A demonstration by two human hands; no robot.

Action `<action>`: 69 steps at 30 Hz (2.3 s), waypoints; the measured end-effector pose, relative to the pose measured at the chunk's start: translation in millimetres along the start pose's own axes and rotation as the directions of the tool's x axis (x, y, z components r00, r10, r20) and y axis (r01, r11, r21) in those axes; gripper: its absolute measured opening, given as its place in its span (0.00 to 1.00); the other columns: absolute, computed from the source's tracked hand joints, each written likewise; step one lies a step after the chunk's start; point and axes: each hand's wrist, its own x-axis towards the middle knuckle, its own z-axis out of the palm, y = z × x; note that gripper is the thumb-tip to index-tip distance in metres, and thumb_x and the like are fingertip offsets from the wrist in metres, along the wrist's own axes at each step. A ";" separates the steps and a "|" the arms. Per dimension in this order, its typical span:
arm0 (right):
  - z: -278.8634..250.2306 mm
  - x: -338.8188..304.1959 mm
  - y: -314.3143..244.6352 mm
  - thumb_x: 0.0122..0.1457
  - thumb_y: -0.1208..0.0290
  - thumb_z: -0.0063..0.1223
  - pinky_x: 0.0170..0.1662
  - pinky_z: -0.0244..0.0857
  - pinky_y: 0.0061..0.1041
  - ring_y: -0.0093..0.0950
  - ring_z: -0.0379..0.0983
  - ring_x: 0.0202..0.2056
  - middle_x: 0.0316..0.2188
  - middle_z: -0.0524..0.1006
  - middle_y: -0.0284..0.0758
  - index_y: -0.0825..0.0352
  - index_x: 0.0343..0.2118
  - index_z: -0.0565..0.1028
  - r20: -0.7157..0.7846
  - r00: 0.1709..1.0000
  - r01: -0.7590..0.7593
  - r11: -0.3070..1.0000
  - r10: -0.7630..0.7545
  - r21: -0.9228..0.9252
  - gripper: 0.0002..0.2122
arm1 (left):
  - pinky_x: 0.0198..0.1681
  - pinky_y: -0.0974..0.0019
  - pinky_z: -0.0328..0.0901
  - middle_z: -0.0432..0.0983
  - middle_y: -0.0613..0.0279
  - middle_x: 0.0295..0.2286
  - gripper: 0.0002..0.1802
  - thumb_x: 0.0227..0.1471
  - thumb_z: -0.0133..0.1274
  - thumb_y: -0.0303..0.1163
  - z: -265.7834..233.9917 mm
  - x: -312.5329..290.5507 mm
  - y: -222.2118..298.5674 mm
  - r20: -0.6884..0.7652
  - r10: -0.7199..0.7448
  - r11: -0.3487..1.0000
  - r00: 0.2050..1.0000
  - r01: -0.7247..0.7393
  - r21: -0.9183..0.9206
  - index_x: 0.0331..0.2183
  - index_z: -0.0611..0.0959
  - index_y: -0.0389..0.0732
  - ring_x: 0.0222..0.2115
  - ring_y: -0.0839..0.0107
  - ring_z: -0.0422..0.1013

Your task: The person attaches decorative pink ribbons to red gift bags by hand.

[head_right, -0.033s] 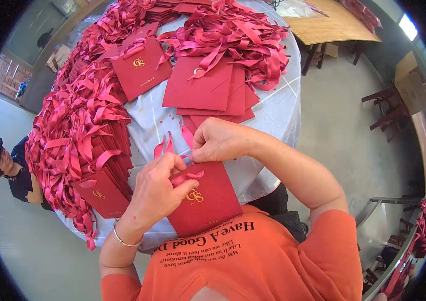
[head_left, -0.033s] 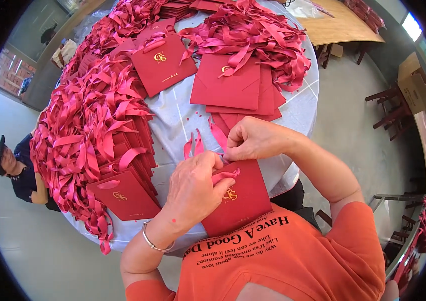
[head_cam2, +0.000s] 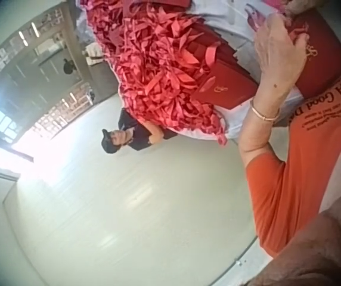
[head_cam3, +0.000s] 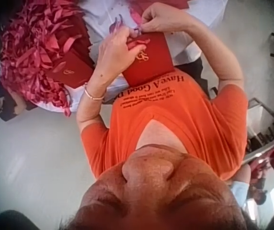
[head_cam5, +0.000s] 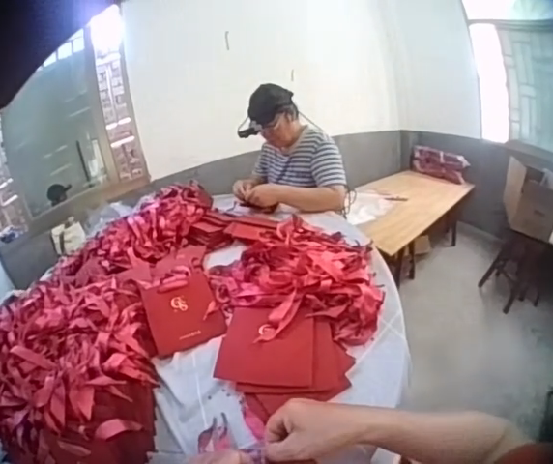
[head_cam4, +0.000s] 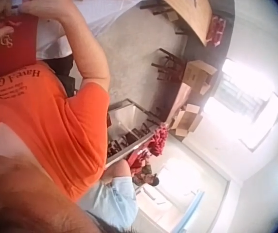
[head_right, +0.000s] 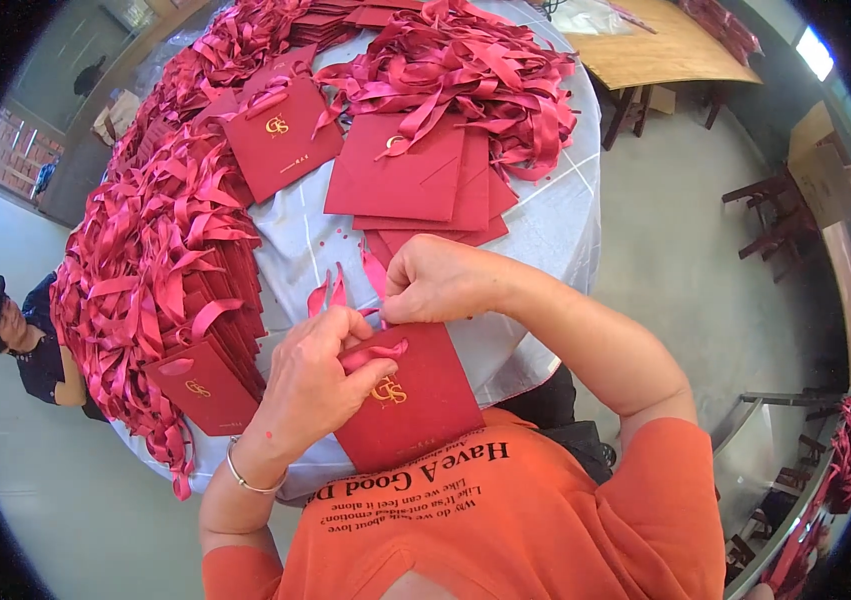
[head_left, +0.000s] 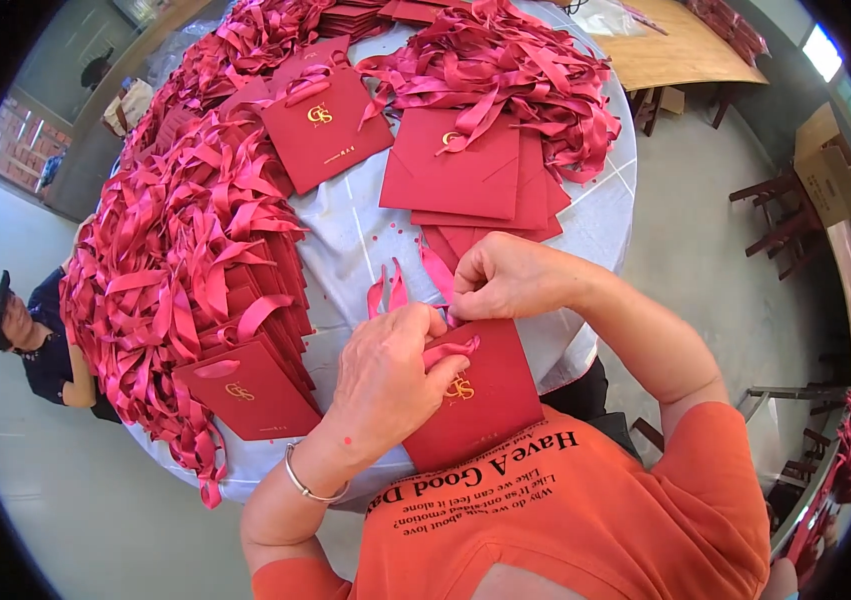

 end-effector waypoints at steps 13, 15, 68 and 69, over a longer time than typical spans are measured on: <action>28.0 -9.6 14.5 0.55 0.72 0.56 0.26 0.61 0.18 0.13 0.66 0.24 0.21 0.75 0.25 0.71 0.24 0.77 -0.404 0.914 0.083 0.985 -0.015 0.151 0.08 | 0.37 0.54 0.64 0.75 0.53 0.27 0.17 0.41 0.66 0.28 5.7 -5.8 -8.1 -0.003 0.052 0.998 0.999 -0.052 -0.045 0.32 0.75 0.38 0.31 0.52 0.73; 29.5 -9.9 15.2 0.55 0.72 0.57 0.26 0.61 0.18 0.12 0.65 0.24 0.20 0.75 0.26 0.71 0.24 0.77 -0.403 0.915 0.102 0.981 -0.028 0.164 0.08 | 0.37 0.55 0.65 0.76 0.54 0.28 0.17 0.41 0.66 0.28 3.6 -6.1 -7.7 -0.022 0.069 0.996 0.997 -0.070 -0.062 0.32 0.76 0.37 0.32 0.53 0.73; 32.6 4.3 8.4 0.56 0.68 0.63 0.21 0.59 0.20 0.13 0.64 0.20 0.15 0.72 0.26 0.74 0.25 0.78 -0.605 0.786 0.019 0.984 -0.125 -0.178 0.12 | 0.49 0.71 0.65 0.76 0.65 0.43 0.18 0.57 0.55 0.24 7.1 -40.8 -60.6 0.360 -0.251 0.563 0.899 0.438 -0.701 0.49 0.76 0.31 0.43 0.79 0.69; 31.5 0.7 5.9 0.56 0.68 0.63 0.21 0.59 0.19 0.13 0.64 0.20 0.16 0.72 0.26 0.73 0.25 0.78 -0.600 0.794 0.003 0.986 -0.104 -0.167 0.12 | 0.49 0.71 0.65 0.76 0.65 0.43 0.17 0.56 0.55 0.24 7.5 -41.0 -60.1 0.338 -0.241 0.531 0.910 0.415 -0.739 0.48 0.77 0.31 0.42 0.80 0.69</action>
